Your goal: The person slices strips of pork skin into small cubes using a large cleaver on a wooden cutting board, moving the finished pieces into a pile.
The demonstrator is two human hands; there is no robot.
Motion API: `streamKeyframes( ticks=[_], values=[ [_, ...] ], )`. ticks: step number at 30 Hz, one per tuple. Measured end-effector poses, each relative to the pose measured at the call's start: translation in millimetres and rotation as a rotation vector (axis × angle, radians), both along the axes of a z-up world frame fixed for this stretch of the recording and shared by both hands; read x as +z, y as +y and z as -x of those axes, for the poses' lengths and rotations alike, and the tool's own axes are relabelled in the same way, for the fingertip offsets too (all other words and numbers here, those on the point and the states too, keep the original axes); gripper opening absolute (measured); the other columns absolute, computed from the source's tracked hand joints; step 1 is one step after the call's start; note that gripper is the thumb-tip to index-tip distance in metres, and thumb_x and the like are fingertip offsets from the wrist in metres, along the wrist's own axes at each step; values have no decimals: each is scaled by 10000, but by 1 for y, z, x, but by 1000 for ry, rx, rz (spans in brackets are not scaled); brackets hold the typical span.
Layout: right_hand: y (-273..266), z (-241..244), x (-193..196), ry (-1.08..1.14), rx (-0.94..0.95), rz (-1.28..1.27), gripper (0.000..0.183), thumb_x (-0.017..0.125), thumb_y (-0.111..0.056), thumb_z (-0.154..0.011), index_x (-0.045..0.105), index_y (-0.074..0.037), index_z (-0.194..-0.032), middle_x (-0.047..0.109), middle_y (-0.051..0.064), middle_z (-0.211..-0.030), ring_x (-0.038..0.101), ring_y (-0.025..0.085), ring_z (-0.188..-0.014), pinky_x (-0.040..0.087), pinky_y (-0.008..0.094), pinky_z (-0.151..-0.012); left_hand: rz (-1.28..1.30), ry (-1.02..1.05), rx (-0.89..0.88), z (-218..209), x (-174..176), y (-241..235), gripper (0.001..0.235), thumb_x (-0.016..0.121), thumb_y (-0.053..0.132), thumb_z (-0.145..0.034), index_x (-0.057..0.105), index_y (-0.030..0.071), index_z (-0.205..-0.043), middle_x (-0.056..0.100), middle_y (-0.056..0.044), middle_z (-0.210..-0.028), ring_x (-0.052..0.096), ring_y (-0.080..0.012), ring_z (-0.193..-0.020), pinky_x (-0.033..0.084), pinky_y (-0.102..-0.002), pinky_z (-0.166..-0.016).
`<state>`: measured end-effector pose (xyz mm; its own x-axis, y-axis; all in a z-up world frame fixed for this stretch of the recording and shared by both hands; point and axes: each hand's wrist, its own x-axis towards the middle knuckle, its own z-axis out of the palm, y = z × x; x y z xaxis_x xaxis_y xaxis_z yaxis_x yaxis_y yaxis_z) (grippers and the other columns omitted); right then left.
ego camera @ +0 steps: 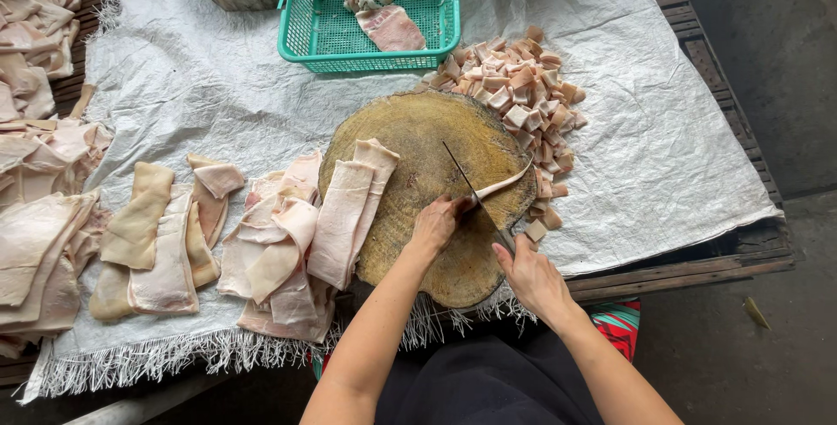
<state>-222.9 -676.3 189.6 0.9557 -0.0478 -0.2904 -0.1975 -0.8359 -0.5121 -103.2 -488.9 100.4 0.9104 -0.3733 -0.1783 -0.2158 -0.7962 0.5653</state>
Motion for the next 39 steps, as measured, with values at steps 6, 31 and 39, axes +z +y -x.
streamKeyframes(
  ticks=[6,31,39],
  values=[
    [6,-50,-9,26,18,-112,589,357,-571,-1065,465,8,-1071,675,335,-761,663,531,-790,504,616,-716,11,66,11,10,16,17,439,567,233,-1006,557,272,-1444,707,-163,-1177,691,-339,-1031,550,-483,-893],
    [4,74,16,35,-47,-89,516,433,-506,-1006,517,-15,-1142,666,298,-651,678,510,-698,529,590,-622,182,10,293,44,1,1,252,581,96,-945,680,-3,-1154,603,-231,-1062,644,-369,-956,562,-486,-873],
    [6,67,32,184,-79,-218,525,431,-503,-1011,513,-5,-1153,672,305,-659,676,515,-713,505,591,-632,203,42,268,40,-11,-1,403,393,112,-1037,643,43,-1345,613,-244,-1050,683,-395,-961,577,-479,-877]
  ],
)
